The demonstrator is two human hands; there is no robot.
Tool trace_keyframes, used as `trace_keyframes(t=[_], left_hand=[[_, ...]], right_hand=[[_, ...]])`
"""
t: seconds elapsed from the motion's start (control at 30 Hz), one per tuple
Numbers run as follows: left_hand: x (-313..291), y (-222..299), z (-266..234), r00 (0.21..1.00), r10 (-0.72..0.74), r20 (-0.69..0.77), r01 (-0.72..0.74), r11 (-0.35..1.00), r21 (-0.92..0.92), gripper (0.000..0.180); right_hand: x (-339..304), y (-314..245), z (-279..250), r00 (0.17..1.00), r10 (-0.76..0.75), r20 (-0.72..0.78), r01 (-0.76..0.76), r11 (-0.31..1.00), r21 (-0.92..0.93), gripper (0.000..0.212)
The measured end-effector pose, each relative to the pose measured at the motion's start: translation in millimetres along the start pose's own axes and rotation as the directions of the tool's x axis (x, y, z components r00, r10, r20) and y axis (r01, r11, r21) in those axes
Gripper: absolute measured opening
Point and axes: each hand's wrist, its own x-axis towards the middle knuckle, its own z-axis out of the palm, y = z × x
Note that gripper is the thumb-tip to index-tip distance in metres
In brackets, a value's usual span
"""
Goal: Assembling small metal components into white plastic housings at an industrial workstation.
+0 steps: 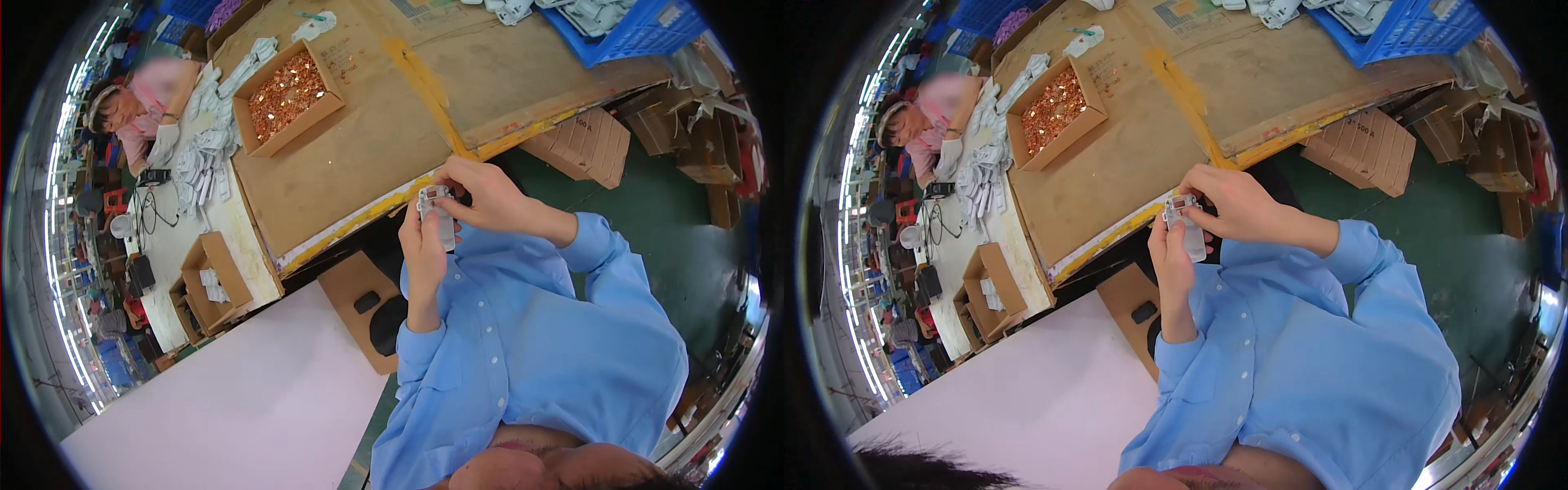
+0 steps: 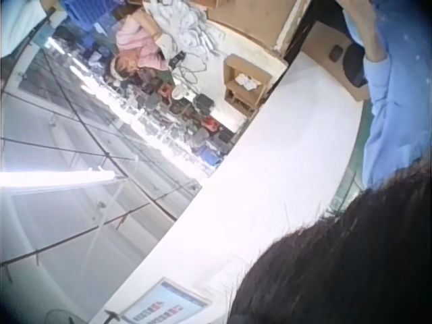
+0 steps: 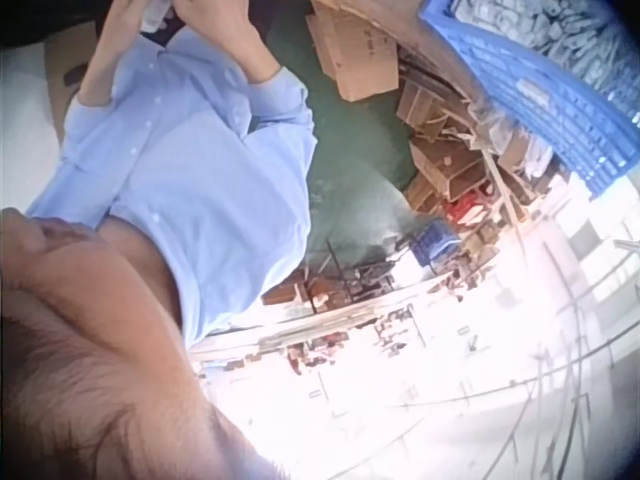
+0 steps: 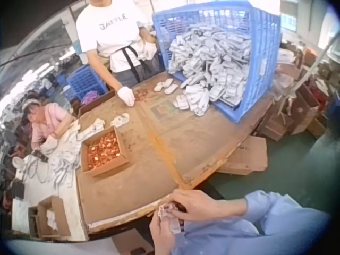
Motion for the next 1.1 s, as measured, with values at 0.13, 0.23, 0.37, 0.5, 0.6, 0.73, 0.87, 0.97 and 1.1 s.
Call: trace_keyframes(t=[0.13,0.23,0.37,0.5,0.6,0.73,0.87,0.97,1.1], left_hand=[[-2.3,5.2,4.4,1.000,0.010,0.005,-0.010,0.996,0.090,0.031],[-2.8,6.8,5.9,1.000,0.001,0.020,-0.004,0.984,0.180,0.031],[-4.3,9.5,7.0,0.998,0.055,-0.013,-0.052,0.981,0.189,0.029],[-5.8,6.3,2.9,0.999,0.040,0.021,-0.044,0.961,0.273,0.031],[-6.2,4.8,2.3,0.996,0.084,0.041,-0.092,0.949,0.302,0.031],[-6.3,7.4,2.8,0.997,0.059,0.051,-0.073,0.937,0.343,0.031],[-3.7,3.7,2.3,0.996,0.056,0.072,-0.078,0.927,0.368,0.031],[-4.0,4.3,2.9,0.996,0.045,0.073,-0.069,0.925,0.374,0.031],[-4.3,2.5,5.7,0.996,0.070,0.050,-0.084,0.918,0.388,0.028]], right_hand=[[-1.8,1.5,1.2,0.997,0.081,0.013,-0.081,0.995,0.057,0.018],[1.0,-0.2,-1.0,0.993,0.113,0.044,-0.112,0.994,-0.010,0.020],[5.4,1.1,-0.8,0.990,0.120,0.077,-0.120,0.993,-0.001,0.022],[4.9,-1.7,-1.4,0.985,0.141,0.103,-0.141,0.990,-0.007,0.021],[7.3,-1.8,-2.9,0.984,0.145,0.105,-0.144,0.989,-0.011,0.021],[4.3,3.9,0.9,0.978,0.164,0.131,-0.166,0.986,0.007,0.022],[2.9,6.4,1.6,0.980,0.166,0.106,-0.168,0.986,0.005,0.023],[0.4,7.5,3.3,0.980,0.176,0.097,-0.175,0.984,-0.015,0.023],[1.6,7.4,-0.9,0.963,0.215,0.164,-0.210,0.977,-0.046,0.022]])
